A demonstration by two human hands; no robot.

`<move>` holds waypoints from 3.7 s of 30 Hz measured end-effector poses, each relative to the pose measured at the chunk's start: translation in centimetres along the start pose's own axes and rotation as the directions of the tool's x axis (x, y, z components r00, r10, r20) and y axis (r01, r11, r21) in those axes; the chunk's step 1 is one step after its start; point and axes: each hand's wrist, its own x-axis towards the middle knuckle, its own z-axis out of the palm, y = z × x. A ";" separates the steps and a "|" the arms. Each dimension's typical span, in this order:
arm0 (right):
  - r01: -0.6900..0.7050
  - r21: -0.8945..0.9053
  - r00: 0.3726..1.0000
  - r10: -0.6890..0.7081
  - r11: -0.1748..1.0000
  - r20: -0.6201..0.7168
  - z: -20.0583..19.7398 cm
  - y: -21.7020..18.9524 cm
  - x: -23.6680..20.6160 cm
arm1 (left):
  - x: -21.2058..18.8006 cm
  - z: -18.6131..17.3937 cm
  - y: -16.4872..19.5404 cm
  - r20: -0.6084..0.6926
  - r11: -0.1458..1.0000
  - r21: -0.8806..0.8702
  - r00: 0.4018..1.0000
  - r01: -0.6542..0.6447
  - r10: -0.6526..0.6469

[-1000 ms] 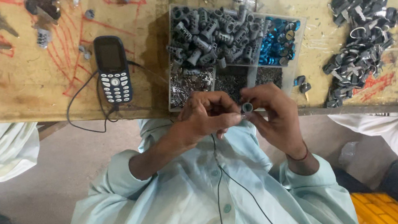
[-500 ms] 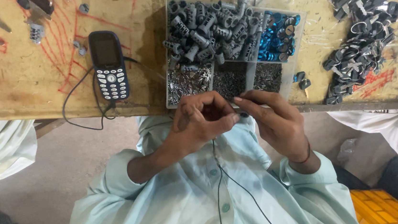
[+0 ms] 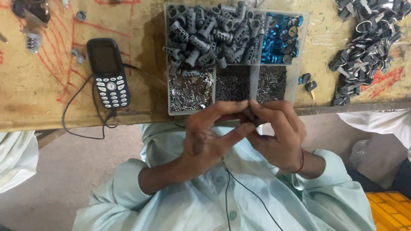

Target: The person sits at a workbench assembling small electrical connector parts. They pick a blue metal cap and a gray plastic body from a compartment tray, insert a spring or contact into the cap by hand, press and twist the parts together, and place the finished assembly on the table to the right, repeating the cycle.

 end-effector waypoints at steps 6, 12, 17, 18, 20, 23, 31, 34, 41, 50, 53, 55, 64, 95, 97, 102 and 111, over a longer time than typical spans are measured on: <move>-0.188 -0.230 0.982 0.181 0.955 -0.055 -2.9 4.4 4.2 | 0.2 -2.1 -0.4 -0.055 0.948 0.310 0.994 -0.077 0.099; -0.117 -0.493 0.981 0.022 0.862 -0.194 -1.5 10.2 5.7 | 1.3 -2.8 -1.2 0.180 0.937 0.273 0.968 -0.218 0.173; -0.120 -0.531 0.985 0.032 0.839 -0.172 -2.1 10.5 6.0 | 2.0 -2.6 -2.3 0.218 0.931 0.278 0.959 -0.237 0.179; -0.201 -0.350 0.973 0.145 0.915 -0.179 -2.7 10.3 6.0 | 2.2 -2.6 -2.4 0.239 0.907 0.310 0.947 -0.285 0.215; -0.348 0.042 0.930 0.351 0.936 -0.109 -3.6 9.4 5.6 | 2.5 -2.7 -2.3 0.266 0.819 0.430 0.921 -0.379 0.286; -0.417 0.759 0.876 0.443 0.500 0.190 -3.9 7.5 3.1 | 2.6 -3.2 -1.7 0.384 0.661 0.570 0.870 -0.488 0.310; -0.324 0.495 0.920 0.146 0.807 0.364 -3.0 5.7 -1.3 | 3.3 -2.8 -1.2 0.498 0.538 0.580 0.789 -0.611 0.359; -0.367 0.570 0.904 0.137 0.735 0.406 -3.4 5.5 -0.9 | 3.1 -2.5 -1.0 0.503 0.516 0.584 0.778 -0.627 0.376; -0.568 0.578 0.807 0.258 0.585 0.531 -2.6 7.1 -1.4 | 2.8 -2.3 -0.7 0.591 0.354 0.618 0.712 -0.702 0.381; -0.645 0.754 0.764 0.154 0.127 0.627 -1.1 4.9 -0.5 | 1.2 1.4 -0.9 0.177 0.822 0.504 0.963 -0.266 0.203; -0.510 0.636 0.837 0.163 0.579 0.522 -3.9 6.2 -0.1 | 1.5 1.5 -1.3 0.197 0.735 0.576 0.934 -0.357 0.300; -0.306 -0.027 0.947 0.307 0.952 0.094 -7.1 9.4 0.3 | 1.9 0.8 -1.5 0.213 0.689 0.619 0.926 -0.376 0.313; -0.247 -0.481 0.966 0.172 0.841 -0.195 -9.9 16.7 -3.0 | 3.6 -0.5 -1.9 0.199 0.714 0.625 0.949 -0.315 0.245; 0.088 -0.176 0.985 -0.059 0.980 0.161 -1.7 4.0 -3.8 | 1.3 -0.3 -1.9 0.330 0.663 0.627 0.911 -0.408 0.249; 0.121 -0.259 0.983 -0.079 0.958 0.168 -1.5 3.7 -4.2 | 1.5 -0.4 -2.4 0.355 0.722 0.574 0.912 -0.386 0.206; 0.124 -0.204 0.957 -0.062 0.971 0.284 -1.8 3.9 -5.1 | 1.7 -0.1 -3.2 0.454 0.760 0.526 0.881 -0.383 0.130; -0.138 -0.675 0.947 -0.104 0.725 -0.305 -6.0 10.4 -1.3 | 1.8 -2.8 1.0 0.091 0.405 0.902 0.984 -0.146 0.151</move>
